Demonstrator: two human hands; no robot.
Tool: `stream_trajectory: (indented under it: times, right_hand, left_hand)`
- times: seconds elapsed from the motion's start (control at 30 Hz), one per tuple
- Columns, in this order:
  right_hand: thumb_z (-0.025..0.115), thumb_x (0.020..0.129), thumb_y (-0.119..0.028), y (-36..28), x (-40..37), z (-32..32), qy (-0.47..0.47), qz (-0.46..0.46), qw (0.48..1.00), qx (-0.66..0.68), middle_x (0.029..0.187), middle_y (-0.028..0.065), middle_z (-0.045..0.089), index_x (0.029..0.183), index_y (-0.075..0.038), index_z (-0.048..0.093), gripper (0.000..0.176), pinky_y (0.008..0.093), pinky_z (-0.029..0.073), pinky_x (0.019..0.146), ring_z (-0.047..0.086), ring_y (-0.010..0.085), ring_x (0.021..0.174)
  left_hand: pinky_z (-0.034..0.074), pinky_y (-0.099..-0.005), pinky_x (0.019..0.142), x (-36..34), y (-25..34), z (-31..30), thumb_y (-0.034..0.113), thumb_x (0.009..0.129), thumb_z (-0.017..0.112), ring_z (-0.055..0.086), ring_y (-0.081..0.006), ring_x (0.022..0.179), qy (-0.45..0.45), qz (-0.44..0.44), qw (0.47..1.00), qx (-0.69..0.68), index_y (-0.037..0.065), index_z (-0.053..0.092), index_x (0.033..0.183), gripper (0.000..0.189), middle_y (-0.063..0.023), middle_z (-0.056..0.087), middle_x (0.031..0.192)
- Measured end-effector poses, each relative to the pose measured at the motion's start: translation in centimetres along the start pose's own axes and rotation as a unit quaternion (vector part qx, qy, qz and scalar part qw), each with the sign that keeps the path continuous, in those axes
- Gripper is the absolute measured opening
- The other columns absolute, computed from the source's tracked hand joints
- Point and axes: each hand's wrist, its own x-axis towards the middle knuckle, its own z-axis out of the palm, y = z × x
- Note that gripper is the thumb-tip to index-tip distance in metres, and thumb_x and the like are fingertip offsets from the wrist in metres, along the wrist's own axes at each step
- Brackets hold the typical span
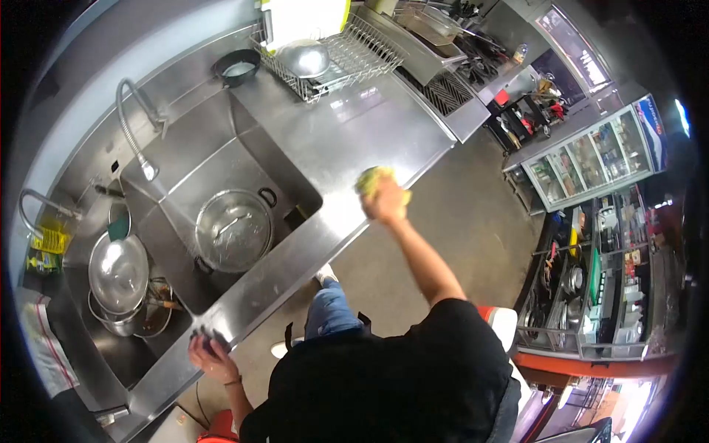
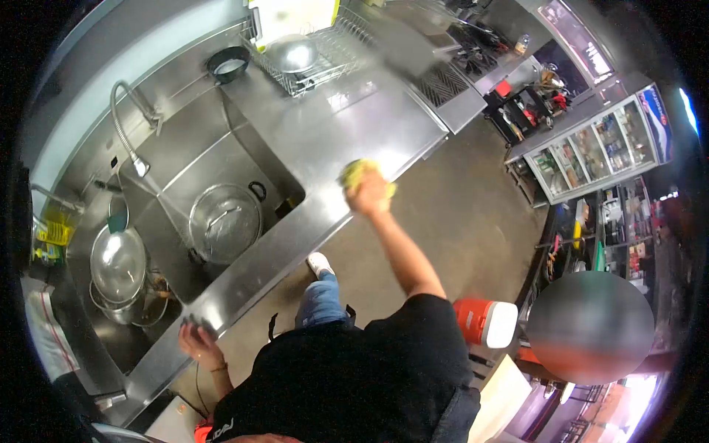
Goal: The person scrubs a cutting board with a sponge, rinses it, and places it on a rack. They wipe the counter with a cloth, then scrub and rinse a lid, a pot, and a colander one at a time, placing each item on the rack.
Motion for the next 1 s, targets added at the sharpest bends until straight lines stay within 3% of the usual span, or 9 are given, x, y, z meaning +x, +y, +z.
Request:
stream_trajectory:
  times: [0.03,0.23,0.33,0.5,0.57,0.63,0.77,0.93,1.0]
  right_hand:
    - [0.050,0.077,-0.042,4.5,3.9,0.8,0.103,-0.010,0.992,-0.076,0.131,0.0215,0.041,0.127,0.002,0.042,0.067,0.0428,0.030,0.102,0.037,0.0340,0.123]
    - [0.021,0.085,-0.065,15.3,22.2,-3.1,0.026,0.270,0.962,0.027,0.145,0.0144,0.023,0.138,-0.003,0.029,0.082,0.0473,0.016,0.107,0.017,0.0309,0.135]
    - [0.031,0.086,-0.057,7.5,22.8,0.1,0.025,0.137,0.985,0.105,0.145,0.0167,0.021,0.138,-0.005,0.028,0.074,0.0498,0.010,0.108,0.017,0.0337,0.135]
    - [0.053,0.079,-0.042,-4.7,11.4,0.4,-0.029,-0.329,0.941,0.069,0.142,0.0118,0.031,0.133,-0.015,0.040,0.062,0.0482,0.016,0.109,0.025,0.0322,0.133]
    - [0.059,0.075,-0.036,0.5,13.5,2.6,0.033,-0.337,0.927,0.159,0.139,0.0141,0.035,0.132,-0.012,0.041,0.064,0.0475,0.019,0.108,0.029,0.0334,0.130]
    - [0.061,0.073,-0.034,7.7,18.4,2.9,0.113,-0.163,0.977,0.079,0.134,0.0206,0.039,0.131,-0.003,0.040,0.069,0.0451,0.022,0.107,0.035,0.0339,0.126]
    - [0.038,0.085,-0.048,16.6,31.5,-1.3,0.085,-0.004,0.994,-0.074,0.143,0.0112,0.030,0.133,-0.003,0.037,0.066,0.0378,0.016,0.109,0.026,0.0294,0.131]
    - [0.035,0.085,-0.047,2.8,34.5,-0.6,-0.031,0.025,0.999,0.019,0.142,0.0130,0.031,0.137,-0.003,0.028,0.069,0.0431,0.019,0.108,0.024,0.0290,0.132]
    - [0.035,0.084,-0.044,-5.0,26.5,-1.5,-0.007,-0.101,0.995,-0.021,0.141,0.0184,0.029,0.137,0.000,0.026,0.069,0.0435,0.015,0.110,0.022,0.0302,0.134]
  left_hand:
    - [0.032,-0.0443,0.093,-0.2,0.0,0.5,0.021,0.087,0.053,0.044,-0.0328,0.107,0.003,-0.034,0.999,0.039,0.001,0.054,0.105,0.026,-0.0160,0.051,0.111]
    - [0.030,-0.0451,0.095,0.1,-0.4,4.1,0.033,0.089,0.049,0.042,-0.0322,0.110,0.010,-0.137,0.972,0.190,-0.001,0.054,0.103,0.038,-0.0158,0.050,0.114]
    - [0.029,-0.0459,0.096,0.2,-1.1,3.9,0.038,0.090,0.045,0.040,-0.0334,0.113,0.005,-0.124,0.967,0.221,-0.001,0.053,0.109,0.044,-0.0165,0.047,0.119]
    - [0.025,-0.0463,0.100,-0.5,-2.1,4.2,0.042,0.090,0.041,0.034,-0.0349,0.119,-0.020,-0.126,0.953,0.276,0.002,0.042,0.125,0.053,-0.0170,0.038,0.130]
    - [0.023,-0.0452,0.102,-0.3,-2.4,3.9,0.043,0.091,0.040,0.034,-0.0343,0.120,-0.030,-0.122,0.950,0.287,0.002,0.039,0.128,0.055,-0.0159,0.036,0.133]
    - [0.023,-0.0449,0.102,-0.3,-2.8,3.7,0.043,0.091,0.040,0.034,-0.0342,0.120,-0.036,-0.124,0.949,0.288,0.002,0.039,0.128,0.056,-0.0157,0.036,0.133]
    - [0.024,-0.0457,0.101,-0.4,-2.9,4.0,0.042,0.090,0.041,0.035,-0.0346,0.119,-0.047,-0.140,0.951,0.272,0.001,0.040,0.127,0.055,-0.0156,0.038,0.131]
    - [0.023,-0.0468,0.101,-0.3,-3.0,3.9,0.038,0.090,0.043,0.035,-0.0344,0.120,-0.051,-0.133,0.947,0.289,0.002,0.040,0.126,0.051,-0.0152,0.038,0.130]
    - [0.023,-0.0469,0.101,0.0,-3.2,4.0,0.038,0.090,0.042,0.035,-0.0340,0.120,-0.056,-0.135,0.950,0.276,0.002,0.039,0.127,0.051,-0.0147,0.038,0.130]
